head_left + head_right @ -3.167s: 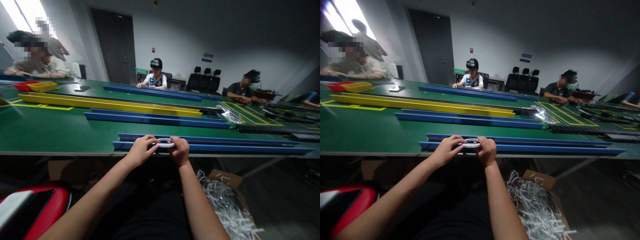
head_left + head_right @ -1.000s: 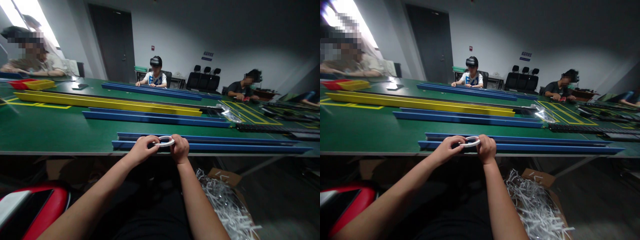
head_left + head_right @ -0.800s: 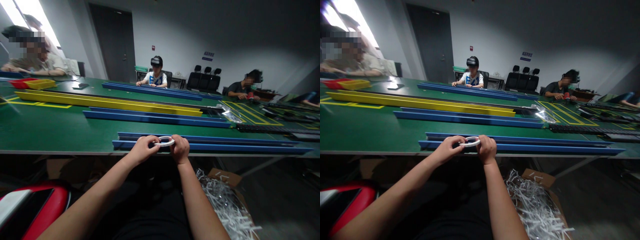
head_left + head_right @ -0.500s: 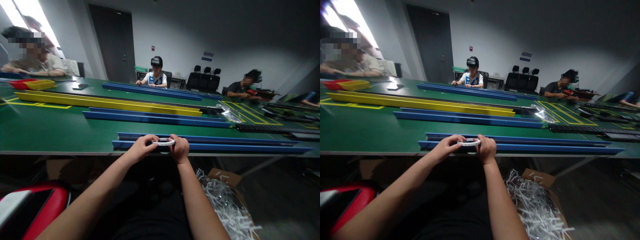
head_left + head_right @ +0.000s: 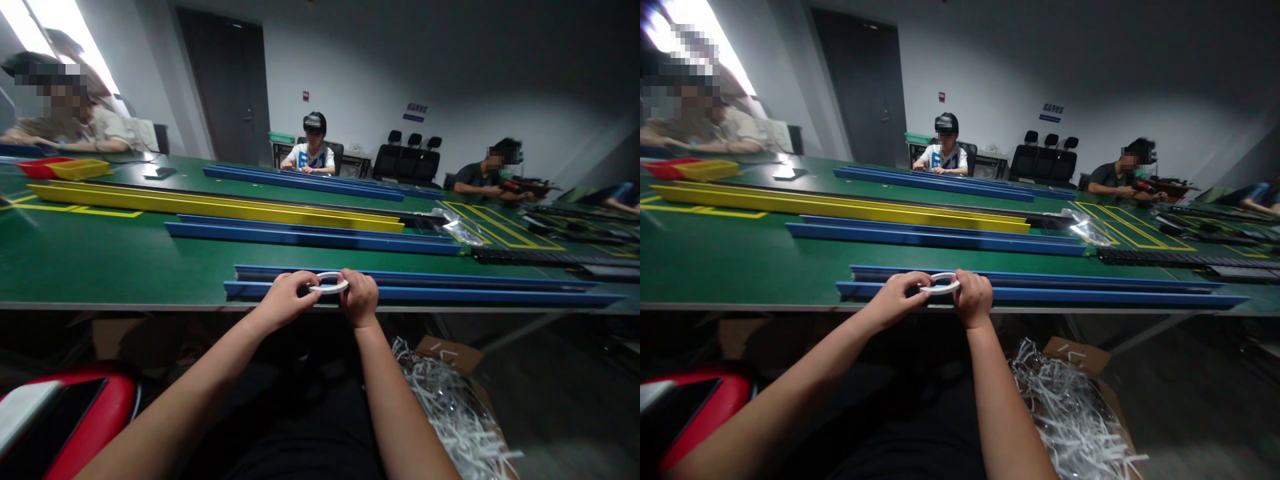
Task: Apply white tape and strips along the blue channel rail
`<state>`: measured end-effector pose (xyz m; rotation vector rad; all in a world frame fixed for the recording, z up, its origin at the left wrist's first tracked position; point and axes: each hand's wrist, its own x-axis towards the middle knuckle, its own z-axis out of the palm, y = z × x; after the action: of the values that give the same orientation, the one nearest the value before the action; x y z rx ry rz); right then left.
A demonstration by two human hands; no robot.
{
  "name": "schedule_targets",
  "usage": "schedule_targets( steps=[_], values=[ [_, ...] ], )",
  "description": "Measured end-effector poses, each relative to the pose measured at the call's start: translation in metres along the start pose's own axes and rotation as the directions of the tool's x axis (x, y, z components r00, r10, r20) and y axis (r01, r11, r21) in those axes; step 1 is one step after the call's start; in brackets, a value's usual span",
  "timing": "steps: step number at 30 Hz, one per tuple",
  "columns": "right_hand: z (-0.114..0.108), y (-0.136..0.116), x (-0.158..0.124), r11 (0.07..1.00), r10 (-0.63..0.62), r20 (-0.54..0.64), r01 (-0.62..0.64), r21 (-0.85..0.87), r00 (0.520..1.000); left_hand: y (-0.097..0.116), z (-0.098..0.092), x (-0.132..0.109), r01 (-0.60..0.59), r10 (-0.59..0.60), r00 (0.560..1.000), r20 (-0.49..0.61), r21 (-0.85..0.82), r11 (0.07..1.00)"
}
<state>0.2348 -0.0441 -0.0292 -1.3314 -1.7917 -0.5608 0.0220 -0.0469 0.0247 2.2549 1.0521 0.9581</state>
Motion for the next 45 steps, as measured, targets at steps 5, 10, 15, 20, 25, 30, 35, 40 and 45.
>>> schedule_targets(
  steps=[5, 10, 15, 20, 25, 30, 35, 40, 45],
  values=[
    [-0.001, 0.001, 0.0, 0.999, 0.018, -0.001, -0.018, 0.043, 1.0, -0.005, -0.003, 0.002, -0.006, 0.006, 1.0, -0.001, -0.106, 0.994],
    [0.0, 0.0, 0.0, 0.999, 0.016, 0.011, -0.017, 0.049, 1.0, -0.006, -0.006, 0.002, 0.006, -0.004, 1.0, 0.011, -0.21, 0.978],
    [0.001, 0.0, 0.001, 1.0, 0.023, 0.016, -0.023, 0.005, 1.0, -0.004, -0.003, 0.001, -0.014, 0.017, 0.999, 0.042, -0.082, 0.997],
    [0.001, 0.0, 0.002, 1.0, -0.003, 0.0, 0.003, -0.013, 1.0, 0.0, 0.0, 0.0, 0.003, -0.004, 1.0, 0.024, 0.042, 0.999],
    [0.0, -0.001, 0.002, 1.0, -0.005, 0.003, 0.005, -0.02, 1.0, -0.002, 0.0, 0.001, 0.01, -0.01, 1.0, 0.026, -0.007, 1.0],
    [-0.002, -0.003, 0.002, 1.0, 0.013, 0.0, -0.013, 0.027, 1.0, -0.01, -0.004, 0.004, 0.017, -0.012, 1.0, 0.022, -0.232, 0.972],
    [-0.003, -0.003, 0.002, 1.0, 0.007, 0.015, -0.008, 0.01, 1.0, -0.011, -0.007, 0.003, 0.049, -0.032, 0.998, 0.057, -0.324, 0.945],
    [-0.001, -0.001, 0.002, 1.0, 0.004, 0.009, -0.004, -0.005, 1.0, -0.007, -0.005, 0.002, 0.028, -0.016, 0.998, 0.059, -0.209, 0.977],
    [0.0, -0.001, 0.002, 1.0, -0.005, 0.005, 0.005, -0.014, 1.0, -0.003, -0.001, 0.001, 0.007, -0.006, 1.0, 0.027, -0.03, 1.0]
  ],
)
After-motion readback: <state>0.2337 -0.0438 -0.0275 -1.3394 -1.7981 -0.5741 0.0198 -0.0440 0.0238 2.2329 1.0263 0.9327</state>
